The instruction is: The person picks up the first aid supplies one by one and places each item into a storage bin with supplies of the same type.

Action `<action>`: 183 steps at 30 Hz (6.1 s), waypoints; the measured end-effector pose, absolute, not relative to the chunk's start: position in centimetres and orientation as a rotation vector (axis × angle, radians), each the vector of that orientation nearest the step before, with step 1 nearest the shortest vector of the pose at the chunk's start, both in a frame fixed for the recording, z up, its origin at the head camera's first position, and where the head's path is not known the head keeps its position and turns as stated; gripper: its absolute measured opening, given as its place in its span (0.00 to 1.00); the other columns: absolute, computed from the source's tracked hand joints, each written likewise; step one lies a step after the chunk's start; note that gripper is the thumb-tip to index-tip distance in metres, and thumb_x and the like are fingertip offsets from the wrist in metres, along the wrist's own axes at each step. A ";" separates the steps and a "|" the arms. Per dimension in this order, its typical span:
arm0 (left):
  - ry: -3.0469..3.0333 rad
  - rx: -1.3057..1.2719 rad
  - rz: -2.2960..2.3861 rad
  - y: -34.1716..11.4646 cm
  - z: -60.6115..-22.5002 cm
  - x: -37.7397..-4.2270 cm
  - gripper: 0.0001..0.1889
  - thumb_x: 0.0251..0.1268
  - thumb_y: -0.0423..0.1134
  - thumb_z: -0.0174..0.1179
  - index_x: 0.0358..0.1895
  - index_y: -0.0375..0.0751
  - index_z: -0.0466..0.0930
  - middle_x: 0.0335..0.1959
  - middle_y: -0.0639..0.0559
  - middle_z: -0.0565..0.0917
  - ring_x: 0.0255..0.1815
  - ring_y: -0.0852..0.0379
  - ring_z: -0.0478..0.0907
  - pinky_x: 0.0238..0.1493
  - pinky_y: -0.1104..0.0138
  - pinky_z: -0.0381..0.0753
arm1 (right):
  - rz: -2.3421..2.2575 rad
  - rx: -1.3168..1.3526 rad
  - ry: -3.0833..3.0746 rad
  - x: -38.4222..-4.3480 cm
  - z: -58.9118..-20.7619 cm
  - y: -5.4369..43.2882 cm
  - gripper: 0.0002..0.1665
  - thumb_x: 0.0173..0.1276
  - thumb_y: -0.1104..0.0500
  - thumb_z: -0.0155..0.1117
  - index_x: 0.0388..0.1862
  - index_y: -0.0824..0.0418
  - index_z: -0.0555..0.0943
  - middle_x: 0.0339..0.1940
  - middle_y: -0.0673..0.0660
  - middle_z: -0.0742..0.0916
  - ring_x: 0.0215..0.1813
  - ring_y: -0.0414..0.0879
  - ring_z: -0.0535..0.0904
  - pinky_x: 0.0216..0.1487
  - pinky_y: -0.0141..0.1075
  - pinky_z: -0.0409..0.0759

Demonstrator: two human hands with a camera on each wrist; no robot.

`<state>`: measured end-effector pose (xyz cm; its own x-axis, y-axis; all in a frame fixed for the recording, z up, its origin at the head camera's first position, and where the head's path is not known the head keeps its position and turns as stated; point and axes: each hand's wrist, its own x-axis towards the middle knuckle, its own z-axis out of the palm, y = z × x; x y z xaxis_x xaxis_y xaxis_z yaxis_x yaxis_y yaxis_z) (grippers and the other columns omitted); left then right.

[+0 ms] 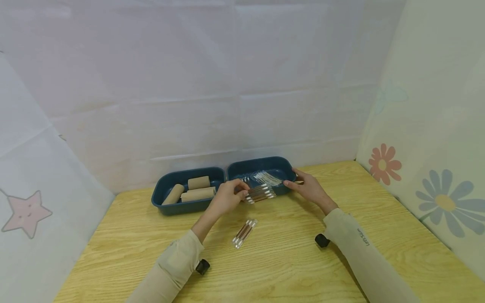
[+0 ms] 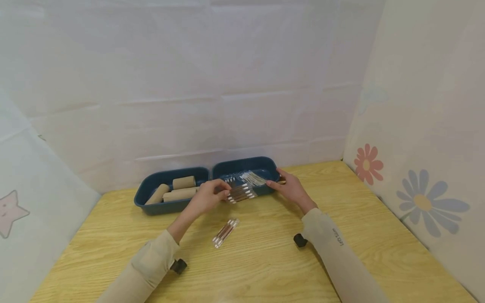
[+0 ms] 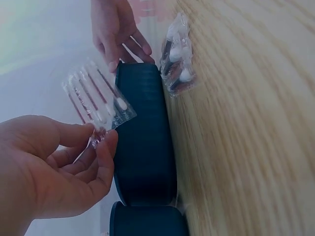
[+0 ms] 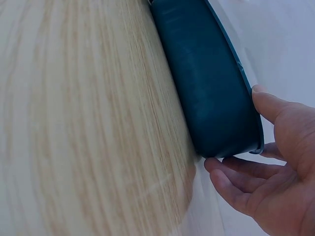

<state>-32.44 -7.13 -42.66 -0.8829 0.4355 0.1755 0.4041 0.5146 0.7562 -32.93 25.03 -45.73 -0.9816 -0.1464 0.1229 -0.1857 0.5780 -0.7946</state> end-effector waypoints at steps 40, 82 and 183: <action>2.364 0.399 1.837 -7.6 -42.7 -33.2 0.11 0.79 0.37 0.58 0.56 0.38 0.81 0.44 0.44 0.83 0.52 0.37 0.80 0.56 0.43 0.75 | 1.359 0.286 -2.765 -33.1 -46.2 25.2 0.54 0.72 0.35 0.63 0.84 0.59 0.53 0.75 0.70 0.69 0.70 0.63 0.70 0.61 0.59 0.75; 2.309 0.282 1.958 -7.8 -42.5 -33.5 0.12 0.76 0.34 0.60 0.57 0.34 0.81 0.47 0.41 0.84 0.51 0.40 0.81 0.60 0.46 0.75 | 1.382 0.276 -2.761 -33.3 -46.3 25.3 0.53 0.72 0.35 0.63 0.85 0.56 0.52 0.76 0.69 0.68 0.70 0.62 0.70 0.62 0.60 0.74; 2.453 1.281 0.636 -6.7 -43.8 -31.1 0.14 0.72 0.40 0.66 0.57 0.45 0.83 0.49 0.49 0.81 0.48 0.56 0.80 0.50 0.62 0.80 | 1.351 0.277 -2.770 -33.1 -46.3 25.2 0.51 0.75 0.37 0.61 0.85 0.57 0.52 0.73 0.70 0.71 0.67 0.63 0.73 0.61 0.59 0.75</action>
<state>-31.15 -6.68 -43.79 -0.5567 0.8285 -0.0600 0.6950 0.5041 0.5126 -33.09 25.18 -46.28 -0.9829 -0.1393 0.1203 -0.1806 0.6032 -0.7768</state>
